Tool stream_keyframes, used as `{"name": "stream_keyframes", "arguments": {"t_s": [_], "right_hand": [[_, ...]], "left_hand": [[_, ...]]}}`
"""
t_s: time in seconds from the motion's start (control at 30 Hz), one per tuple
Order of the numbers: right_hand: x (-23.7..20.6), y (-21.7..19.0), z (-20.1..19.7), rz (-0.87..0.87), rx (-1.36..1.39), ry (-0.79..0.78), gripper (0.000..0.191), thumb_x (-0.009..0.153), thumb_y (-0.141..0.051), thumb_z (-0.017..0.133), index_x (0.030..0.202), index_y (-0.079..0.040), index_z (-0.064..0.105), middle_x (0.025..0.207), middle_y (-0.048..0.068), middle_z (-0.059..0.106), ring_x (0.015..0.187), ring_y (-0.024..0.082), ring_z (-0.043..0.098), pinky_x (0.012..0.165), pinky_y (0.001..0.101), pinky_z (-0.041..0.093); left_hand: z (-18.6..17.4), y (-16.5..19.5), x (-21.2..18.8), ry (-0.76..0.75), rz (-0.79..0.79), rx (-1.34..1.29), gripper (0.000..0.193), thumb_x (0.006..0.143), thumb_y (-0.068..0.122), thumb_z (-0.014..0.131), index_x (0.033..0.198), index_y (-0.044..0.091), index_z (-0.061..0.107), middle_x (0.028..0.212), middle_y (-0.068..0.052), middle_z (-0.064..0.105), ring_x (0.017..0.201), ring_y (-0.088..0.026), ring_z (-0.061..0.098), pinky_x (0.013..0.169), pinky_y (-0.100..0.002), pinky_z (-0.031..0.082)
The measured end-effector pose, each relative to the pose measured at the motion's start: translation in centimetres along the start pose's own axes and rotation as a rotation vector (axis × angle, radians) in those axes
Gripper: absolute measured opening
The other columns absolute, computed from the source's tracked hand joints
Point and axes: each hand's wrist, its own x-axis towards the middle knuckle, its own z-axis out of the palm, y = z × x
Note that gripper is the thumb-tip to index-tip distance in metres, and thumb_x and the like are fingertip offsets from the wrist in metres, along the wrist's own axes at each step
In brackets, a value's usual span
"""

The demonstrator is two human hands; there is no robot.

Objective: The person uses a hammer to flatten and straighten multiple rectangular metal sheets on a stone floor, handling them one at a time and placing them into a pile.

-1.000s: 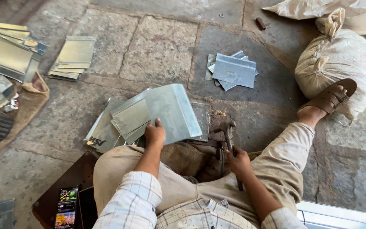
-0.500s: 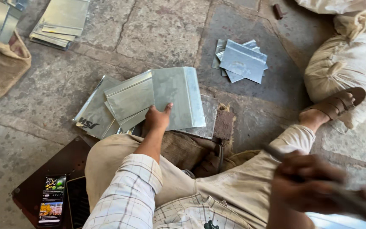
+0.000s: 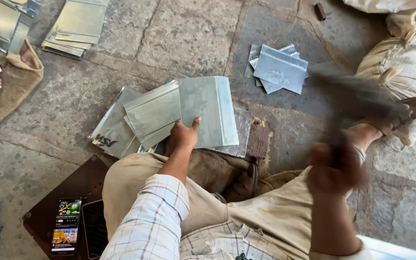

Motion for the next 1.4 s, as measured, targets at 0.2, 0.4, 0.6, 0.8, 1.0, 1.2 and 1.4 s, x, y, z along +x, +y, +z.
{"name": "stream_keyframes", "arguments": {"t_s": [0.2,0.4,0.6,0.8,1.0,1.2,1.4], "right_hand": [[-3.5,-1.7,2.5,-0.148,0.285,0.146,0.034,0.099,-0.006,0.064,0.133,-0.003,0.059,0.099,0.009,0.069,0.081,0.012,0.066,0.069,0.0290,0.055],[-10.1,2.2,7.1,0.423,-0.287,-0.422,0.034,0.091,-0.006,0.073,0.124,-0.005,0.069,0.087,0.009,0.072,0.074,0.018,0.068,0.064,0.0349,0.056],[-2.5,-0.2,3.7,0.064,-0.311,-0.200,0.040,0.099,-0.010,0.073,0.136,-0.001,0.061,0.093,0.009,0.069,0.071,0.012,0.062,0.056,0.0271,0.053],[-2.6,-2.6,3.5,-0.057,0.244,0.110,0.024,0.105,-0.006,0.062,0.129,-0.008,0.064,0.094,0.005,0.070,0.064,0.010,0.062,0.055,0.0253,0.051],[-11.7,1.6,5.7,0.309,-0.295,-0.430,0.038,0.095,-0.008,0.069,0.133,-0.004,0.064,0.109,0.016,0.074,0.092,0.024,0.073,0.078,0.0368,0.058],[-5.6,1.7,2.6,0.450,-0.260,-0.325,0.033,0.095,-0.013,0.074,0.127,-0.009,0.067,0.082,0.010,0.068,0.067,0.013,0.062,0.060,0.0317,0.053],[2.8,-2.2,-1.9,0.057,1.066,0.052,0.041,0.099,-0.004,0.058,0.139,0.003,0.053,0.105,0.016,0.069,0.081,0.017,0.065,0.063,0.0247,0.059]], "left_hand": [[-0.3,0.3,0.0,0.000,0.001,-0.013,0.080,0.083,0.069,0.069,0.128,0.002,0.061,0.124,-0.022,0.069,0.117,-0.041,0.066,0.097,-0.052,0.053],[-0.7,0.7,-0.3,-0.009,0.008,0.005,0.082,0.085,0.069,0.068,0.129,0.000,0.059,0.126,-0.023,0.067,0.117,-0.042,0.066,0.097,-0.052,0.053],[-0.6,1.0,-0.4,0.021,0.060,0.051,0.086,0.085,0.070,0.067,0.136,0.001,0.055,0.131,-0.024,0.064,0.121,-0.043,0.062,0.099,-0.052,0.051],[-0.8,0.9,-0.7,-0.062,-0.013,0.071,0.085,0.086,0.071,0.063,0.135,0.002,0.055,0.133,-0.022,0.064,0.122,-0.041,0.063,0.100,-0.052,0.051],[-0.9,1.0,-0.6,-0.057,0.003,0.054,0.085,0.087,0.071,0.064,0.133,0.000,0.058,0.130,-0.024,0.067,0.121,-0.040,0.065,0.101,-0.050,0.053],[0.0,0.6,-0.4,-0.011,0.079,0.112,0.088,0.083,0.074,0.066,0.131,0.000,0.057,0.127,-0.024,0.065,0.117,-0.042,0.064,0.095,-0.054,0.053],[0.2,0.5,-0.3,-0.060,0.083,0.159,0.086,0.083,0.077,0.063,0.125,0.002,0.060,0.124,-0.023,0.068,0.115,-0.042,0.066,0.094,-0.053,0.054]]}}
